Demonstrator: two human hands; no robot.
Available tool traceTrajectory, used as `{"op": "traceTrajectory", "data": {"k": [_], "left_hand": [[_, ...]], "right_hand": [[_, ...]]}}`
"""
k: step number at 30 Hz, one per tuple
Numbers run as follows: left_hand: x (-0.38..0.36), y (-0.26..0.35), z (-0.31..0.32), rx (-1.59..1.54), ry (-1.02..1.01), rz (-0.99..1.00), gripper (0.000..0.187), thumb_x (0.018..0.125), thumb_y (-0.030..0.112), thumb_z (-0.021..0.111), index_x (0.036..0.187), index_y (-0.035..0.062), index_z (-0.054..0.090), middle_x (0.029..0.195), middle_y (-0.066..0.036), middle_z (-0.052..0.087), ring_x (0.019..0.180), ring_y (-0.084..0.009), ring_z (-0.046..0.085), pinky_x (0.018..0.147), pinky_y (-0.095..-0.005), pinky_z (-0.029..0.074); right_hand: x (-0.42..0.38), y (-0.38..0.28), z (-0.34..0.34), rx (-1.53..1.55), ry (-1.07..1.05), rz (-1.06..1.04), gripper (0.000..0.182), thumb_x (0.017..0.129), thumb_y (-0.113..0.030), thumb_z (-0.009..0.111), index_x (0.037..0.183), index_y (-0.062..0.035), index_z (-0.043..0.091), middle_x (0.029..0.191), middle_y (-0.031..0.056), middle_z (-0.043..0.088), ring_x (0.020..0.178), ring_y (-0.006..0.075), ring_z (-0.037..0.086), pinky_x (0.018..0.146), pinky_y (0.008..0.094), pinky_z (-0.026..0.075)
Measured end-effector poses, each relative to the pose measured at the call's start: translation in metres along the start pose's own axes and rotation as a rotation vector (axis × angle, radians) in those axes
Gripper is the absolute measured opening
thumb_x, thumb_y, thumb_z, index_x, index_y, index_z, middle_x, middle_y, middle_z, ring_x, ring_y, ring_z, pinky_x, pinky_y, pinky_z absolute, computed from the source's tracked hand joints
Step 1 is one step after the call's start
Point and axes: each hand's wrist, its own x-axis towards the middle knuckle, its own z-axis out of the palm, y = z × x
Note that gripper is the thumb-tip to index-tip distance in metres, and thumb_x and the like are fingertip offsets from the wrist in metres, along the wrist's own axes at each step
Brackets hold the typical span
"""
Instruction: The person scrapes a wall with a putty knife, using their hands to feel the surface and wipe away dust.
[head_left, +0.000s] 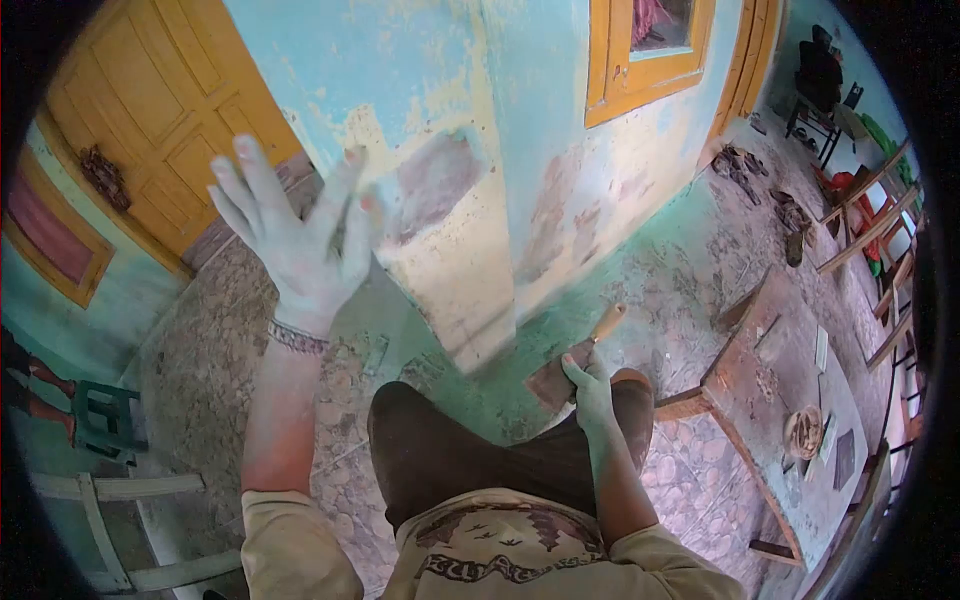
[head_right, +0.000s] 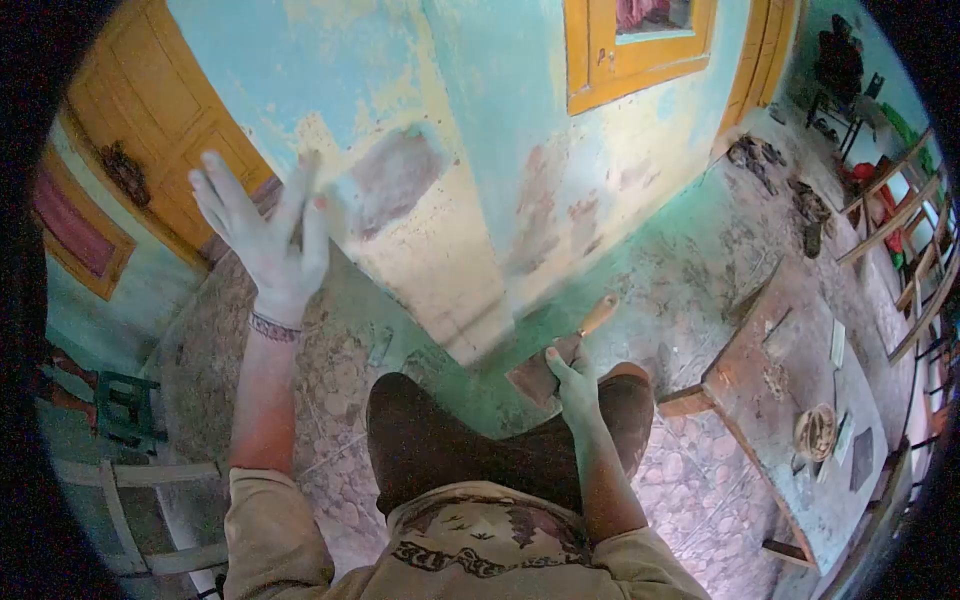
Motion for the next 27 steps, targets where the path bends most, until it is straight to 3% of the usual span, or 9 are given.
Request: {"op": "traceTrajectory", "data": {"k": [4,7,10,13,15,17,22,27], "left_hand": [[-0.001,0.005,0.003,0.028,-0.025,0.062,0.033,0.086,0.028,0.062,0.118,0.0267,0.069,0.154,-0.026,0.022,0.143,-0.0457,0.014,0.112,-0.0611,0.015],[-0.022,0.003,0.005,-0.053,-0.001,0.147,0.031,0.086,0.027,0.063,0.115,0.0182,0.07,0.153,-0.026,0.025,0.142,-0.0459,0.018,0.113,-0.0596,0.015],[-0.032,-0.004,-0.005,-0.181,0.067,0.134,0.044,0.089,0.031,0.059,0.129,0.0126,0.058,0.15,-0.027,0.03,0.142,-0.0455,0.02,0.113,-0.0598,0.017],[-0.035,0.006,0.009,-0.431,0.177,-0.172,0.051,0.09,0.029,0.059,0.131,0.0009,0.049,0.149,-0.029,0.028,0.141,-0.0448,0.021,0.114,-0.0572,0.017],[-0.036,0.021,0.024,-0.597,0.059,-0.386,0.069,0.092,0.033,0.059,0.142,-0.0056,0.032,0.151,-0.031,0.02,0.142,-0.0446,0.019,0.115,-0.051,0.018],[-0.049,0.035,0.056,-0.87,0.138,-0.498,0.072,0.096,0.029,0.055,0.147,-0.0073,0.02,0.15,-0.024,0.028,0.136,-0.0308,0.033,0.111,-0.0414,0.027],[-0.06,0.039,0.064,-0.801,0.162,-0.521,0.072,0.099,0.031,0.052,0.149,-0.0073,0.017,0.144,-0.022,0.039,0.127,-0.0261,0.045,0.103,-0.036,0.037],[-0.059,0.041,0.057,-0.702,0.146,-0.528,0.069,0.099,0.032,0.052,0.146,-0.008,0.023,0.14,-0.022,0.045,0.122,-0.025,0.049,0.101,-0.0361,0.039]], "right_hand": [[0.0,-0.001,0.011,-0.076,-0.091,0.016,0.015,0.094,-0.013,0.062,0.105,-0.005,0.055,0.093,-0.0006,0.06,0.081,0.0091,0.057,0.072,0.025,0.047],[-0.009,-0.006,0.019,-0.099,-0.144,0.058,0.015,0.092,-0.012,0.065,0.102,-0.0056,0.056,0.091,-0.0015,0.06,0.079,0.0085,0.057,0.07,0.0247,0.047],[-0.009,0.005,0.015,-0.119,-0.16,0.052,0.018,0.089,-0.009,0.068,0.101,-0.0058,0.056,0.089,-0.0014,0.061,0.079,0.0085,0.058,0.069,0.0252,0.048],[-0.012,0.003,0.023,-0.084,-0.164,0.046,0.021,0.085,-0.007,0.071,0.099,-0.0063,0.056,0.086,-0.0015,0.06,0.078,0.0089,0.058,0.068,0.0252,0.048],[-0.012,0.003,0.027,-0.07,-0.176,0.05,0.022,0.083,-0.006,0.073,0.098,-0.0066,0.056,0.085,-0.0016,0.059,0.077,0.0095,0.058,0.068,0.025,0.047],[-0.009,0.005,0.025,-0.089,-0.192,0.055,0.024,0.081,-0.006,0.074,0.096,-0.0068,0.055,0.084,-0.0016,0.058,0.076,0.0103,0.057,0.067,0.0251,0.047],[-0.011,-0.006,0.039,-0.116,-0.173,0.066,0.03,0.078,-0.011,0.079,0.096,-0.0065,0.055,0.085,-0.0007,0.058,0.078,0.0111,0.057,0.069,0.0259,0.047],[-0.006,-0.024,0.071,-0.112,-0.199,0.019,0.033,0.081,-0.014,0.078,0.105,-0.0039,0.056,0.09,0.0017,0.061,0.082,0.0108,0.059,0.071,0.0259,0.049]]}}
